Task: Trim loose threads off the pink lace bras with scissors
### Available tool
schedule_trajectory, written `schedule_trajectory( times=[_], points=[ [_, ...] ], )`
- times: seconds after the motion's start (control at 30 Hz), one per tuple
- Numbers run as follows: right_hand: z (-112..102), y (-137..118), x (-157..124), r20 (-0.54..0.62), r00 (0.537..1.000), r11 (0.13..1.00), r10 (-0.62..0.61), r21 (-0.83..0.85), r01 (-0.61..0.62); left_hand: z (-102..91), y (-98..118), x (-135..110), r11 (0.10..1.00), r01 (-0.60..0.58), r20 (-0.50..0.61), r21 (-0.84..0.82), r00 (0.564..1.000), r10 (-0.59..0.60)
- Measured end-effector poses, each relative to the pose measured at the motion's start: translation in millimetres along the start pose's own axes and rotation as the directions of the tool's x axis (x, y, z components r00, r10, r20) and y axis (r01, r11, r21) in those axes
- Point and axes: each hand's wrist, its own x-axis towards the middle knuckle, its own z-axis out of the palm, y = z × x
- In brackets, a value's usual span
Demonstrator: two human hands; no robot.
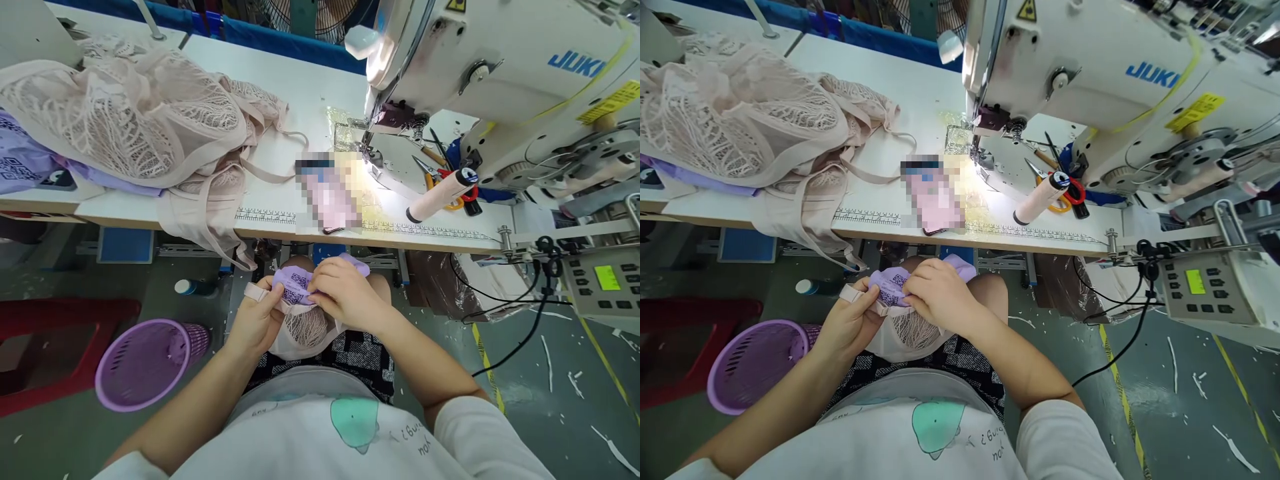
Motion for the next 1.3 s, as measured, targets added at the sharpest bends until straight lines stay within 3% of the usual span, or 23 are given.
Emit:
schedule_trajectory(
  times=[0.3,0.4,0.5,0.57,0.67,0.77,1.07,1.3],
  points=[
    [-5,0,1,-0.034,0.999,0.999,-0.024,0.021,0.025,-1.3,2,1,0.998,0.031,-0.036,-0.059,0.999,-0.033],
    [-22,3,5,-0.183,0.982,0.998,-0.041,0.049,0.051,-1.3,4,2,0.998,0.035,-0.046,-0.059,0.998,-0.038],
    [-40,21,17,-0.428,0.903,0.999,0.034,0.004,-0.036,-0.2,6,2,0.998,0.048,-0.03,-0.041,0.998,-0.049],
    [-48,41,28,-0.516,0.853,0.995,0.076,-0.021,-0.101,0.6,7,2,0.998,0.06,-0.024,-0.034,0.998,-0.061],
    [-50,69,44,-0.492,0.863,0.991,0.112,-0.011,-0.135,0.6,9,2,0.997,0.08,-0.011,-0.011,0.997,-0.08],
    [-46,81,50,-0.453,0.886,0.993,0.095,-0.021,-0.117,-0.8,11,3,0.996,0.087,-0.017,0.009,0.996,-0.087],
    [-43,78,48,-0.389,0.916,0.989,0.097,-0.063,-0.132,0.0,7,9,0.995,0.098,0.012,0.013,0.995,-0.098],
    [-44,73,39,-0.485,0.868,0.995,0.101,0.03,-0.1,-6.1,6,11,0.996,0.088,0.022,0.024,0.996,-0.089]
  ],
)
